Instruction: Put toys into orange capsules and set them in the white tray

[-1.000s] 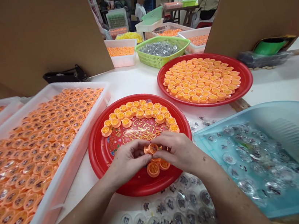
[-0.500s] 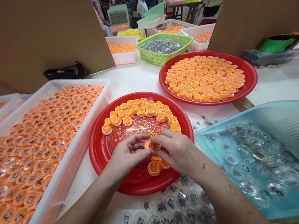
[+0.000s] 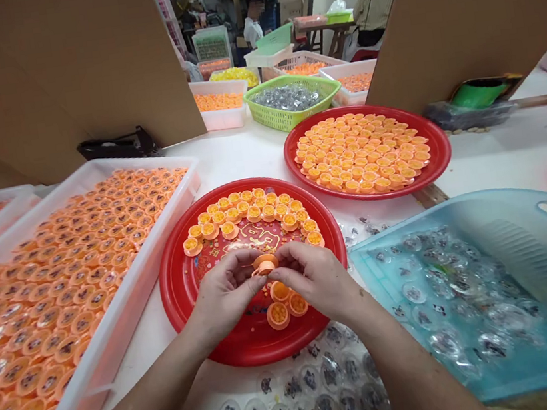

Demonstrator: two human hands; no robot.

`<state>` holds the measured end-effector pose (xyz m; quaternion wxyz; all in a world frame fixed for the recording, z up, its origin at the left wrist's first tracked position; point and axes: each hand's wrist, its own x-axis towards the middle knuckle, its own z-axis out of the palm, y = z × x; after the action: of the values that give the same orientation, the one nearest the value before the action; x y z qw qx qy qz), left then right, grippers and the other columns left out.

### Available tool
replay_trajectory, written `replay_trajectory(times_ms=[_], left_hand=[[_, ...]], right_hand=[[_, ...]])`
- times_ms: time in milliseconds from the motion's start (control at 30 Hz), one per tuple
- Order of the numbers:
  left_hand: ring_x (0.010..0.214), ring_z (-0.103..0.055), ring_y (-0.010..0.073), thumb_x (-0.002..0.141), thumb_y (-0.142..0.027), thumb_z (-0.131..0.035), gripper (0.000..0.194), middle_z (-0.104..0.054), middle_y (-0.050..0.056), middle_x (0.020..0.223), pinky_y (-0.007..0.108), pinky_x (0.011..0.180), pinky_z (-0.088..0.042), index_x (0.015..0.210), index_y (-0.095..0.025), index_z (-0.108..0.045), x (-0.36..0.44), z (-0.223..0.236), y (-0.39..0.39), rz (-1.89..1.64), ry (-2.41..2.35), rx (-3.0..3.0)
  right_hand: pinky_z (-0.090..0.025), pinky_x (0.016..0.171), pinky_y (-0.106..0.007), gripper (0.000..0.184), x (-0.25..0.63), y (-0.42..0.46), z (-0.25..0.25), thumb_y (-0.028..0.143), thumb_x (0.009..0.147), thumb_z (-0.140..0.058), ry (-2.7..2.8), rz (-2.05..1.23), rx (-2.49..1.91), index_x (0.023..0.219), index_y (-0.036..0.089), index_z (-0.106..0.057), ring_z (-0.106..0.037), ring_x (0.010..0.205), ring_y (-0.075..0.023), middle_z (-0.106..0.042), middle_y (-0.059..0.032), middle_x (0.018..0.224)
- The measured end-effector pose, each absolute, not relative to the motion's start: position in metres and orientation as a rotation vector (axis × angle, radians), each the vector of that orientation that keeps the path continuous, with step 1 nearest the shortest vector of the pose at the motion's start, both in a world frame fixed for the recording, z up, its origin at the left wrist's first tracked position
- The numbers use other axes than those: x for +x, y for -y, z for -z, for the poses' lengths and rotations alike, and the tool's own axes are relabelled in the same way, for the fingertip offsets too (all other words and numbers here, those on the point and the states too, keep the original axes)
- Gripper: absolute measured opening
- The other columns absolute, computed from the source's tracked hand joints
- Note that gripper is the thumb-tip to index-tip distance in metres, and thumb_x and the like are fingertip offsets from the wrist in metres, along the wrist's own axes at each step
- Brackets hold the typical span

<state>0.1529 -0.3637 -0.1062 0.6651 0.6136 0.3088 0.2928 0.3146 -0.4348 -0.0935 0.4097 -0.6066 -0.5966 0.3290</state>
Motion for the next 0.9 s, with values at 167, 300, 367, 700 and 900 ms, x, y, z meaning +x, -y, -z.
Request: replay_trajectory(times_ms=[167, 300, 367, 700, 900], left_hand=[[0.085, -0.063, 0.0167, 0.076, -0.021, -0.063, 0.02, -0.066, 0.004, 0.092, 0.029, 0.078, -0.05, 0.095, -0.017, -0.059, 0.15, 0.105, 0.361, -0.698, -0.666, 1.473], [0.081, -0.061, 0.0165, 0.08, -0.025, -0.059, 0.016, -0.064, 0.004, 0.089, 0.028, 0.073, -0.049, 0.094, -0.018, -0.059, 0.145, 0.101, 0.358, -0.655, -0.715, 1.656], [0.078, -0.059, 0.0161, 0.081, -0.026, -0.058, 0.014, -0.064, 0.003, 0.085, 0.028, 0.07, -0.047, 0.092, -0.018, -0.059, 0.144, 0.099, 0.358, -0.64, -0.766, 1.743], [0.095, -0.058, 0.0202, 0.07, -0.021, -0.068, 0.052, -0.059, 0.007, 0.116, 0.031, 0.082, -0.049, 0.12, -0.023, -0.052, 0.156, 0.086, 0.359, -0.721, -0.719, 2.052], [0.072, -0.06, 0.022, 0.076, -0.022, -0.054, 0.016, -0.064, 0.009, 0.081, 0.031, 0.059, -0.047, 0.088, -0.015, -0.062, 0.17, 0.054, 0.343, -0.57, -0.514, 2.721]], right_hand=[[-0.051, 0.069, -0.03, 0.013, 0.31, 0.436, 0.096, 0.027, 0.085, -0.058, 1.482, -0.774, -1.475, 0.096, 0.019, -0.057, -0.061, 0.077, -0.0169, -0.064, -0.0036, 0.086], [-0.049, 0.063, -0.027, 0.009, 0.305, 0.435, 0.094, 0.027, 0.086, -0.056, 1.529, -0.71, -1.471, 0.09, 0.019, -0.056, -0.058, 0.072, -0.0161, -0.062, -0.0035, 0.08], [-0.048, 0.061, -0.027, 0.009, 0.304, 0.435, 0.092, 0.027, 0.086, -0.055, 1.537, -0.701, -1.474, 0.088, 0.019, -0.056, -0.056, 0.068, -0.0153, -0.06, -0.0025, 0.077], [-0.053, 0.067, -0.029, 0.025, 0.321, 0.428, 0.108, 0.041, 0.078, -0.066, 1.148, -1.059, -1.388, 0.09, 0.02, -0.062, -0.061, 0.078, -0.0218, -0.064, -0.0051, 0.084], [-0.057, 0.066, -0.035, 0.029, 0.332, 0.428, 0.12, 0.044, 0.068, -0.074, 0.877, -1.141, -1.353, 0.089, 0.024, -0.068, -0.066, 0.077, -0.0275, -0.069, -0.0076, 0.087]])
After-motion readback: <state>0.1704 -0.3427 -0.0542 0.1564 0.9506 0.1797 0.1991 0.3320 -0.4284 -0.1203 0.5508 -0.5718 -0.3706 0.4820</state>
